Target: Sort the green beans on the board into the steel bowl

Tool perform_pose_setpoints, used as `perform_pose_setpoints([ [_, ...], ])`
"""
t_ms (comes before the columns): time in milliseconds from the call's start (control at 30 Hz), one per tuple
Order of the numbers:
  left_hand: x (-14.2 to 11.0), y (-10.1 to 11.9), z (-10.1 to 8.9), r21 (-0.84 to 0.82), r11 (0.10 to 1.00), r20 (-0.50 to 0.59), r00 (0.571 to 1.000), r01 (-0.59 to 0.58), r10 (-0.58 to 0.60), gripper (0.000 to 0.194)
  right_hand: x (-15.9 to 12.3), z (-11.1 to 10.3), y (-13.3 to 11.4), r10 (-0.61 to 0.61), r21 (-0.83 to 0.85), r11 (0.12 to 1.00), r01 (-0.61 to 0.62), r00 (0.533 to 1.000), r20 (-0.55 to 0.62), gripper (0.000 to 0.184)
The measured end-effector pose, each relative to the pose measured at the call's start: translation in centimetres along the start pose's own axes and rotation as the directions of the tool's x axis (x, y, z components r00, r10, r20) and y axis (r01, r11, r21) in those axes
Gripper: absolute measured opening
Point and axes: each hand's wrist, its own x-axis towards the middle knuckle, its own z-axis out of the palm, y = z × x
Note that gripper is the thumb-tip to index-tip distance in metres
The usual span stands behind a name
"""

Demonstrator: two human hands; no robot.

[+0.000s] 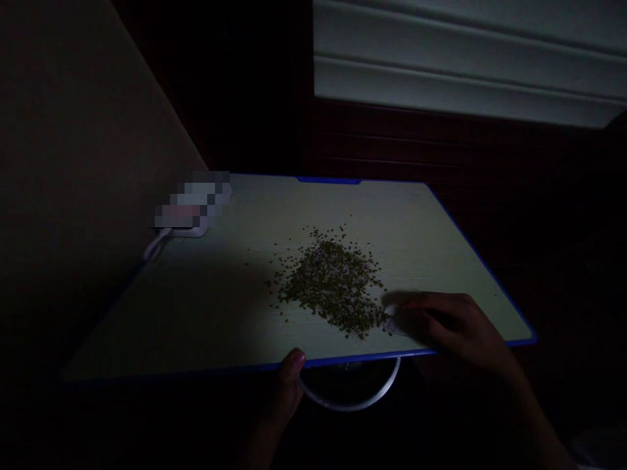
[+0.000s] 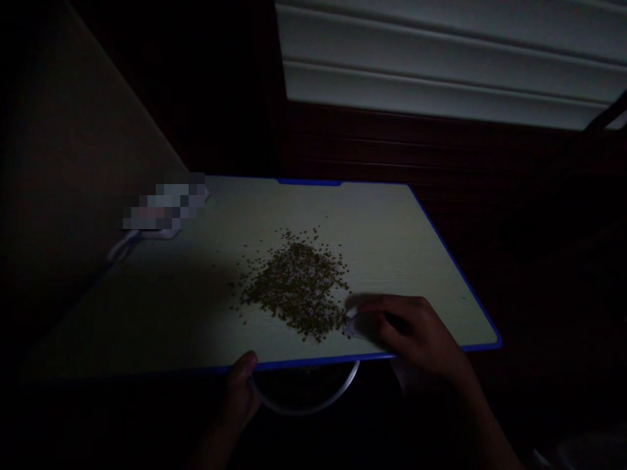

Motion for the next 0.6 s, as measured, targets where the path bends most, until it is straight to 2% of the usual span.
perform_pose_setpoints([
  [200,-0.09,0.0,0.05,0.005,1.0,0.01,1.0,0.012,-0.012,0.037,-0.33,-0.12,0.37,0.034,-0.037,0.999,-0.035,0.999,-0.022,0.023],
  [367,0.0,-0.12,-0.14,0.009,1.0,0.006,1.0,-0.013,0.013,0.04,-0.16,-0.16,0.07,0.006,-0.036,0.999,-0.004,0.999,0.046,0.023],
  [600,0.0,0.07,0.23,-0.012,1.0,0.001,1.0,0.005,-0.005,0.039,0.04,-0.15,-0.49,0.012,-0.029,1.0,-0.011,0.999,0.045,0.026],
])
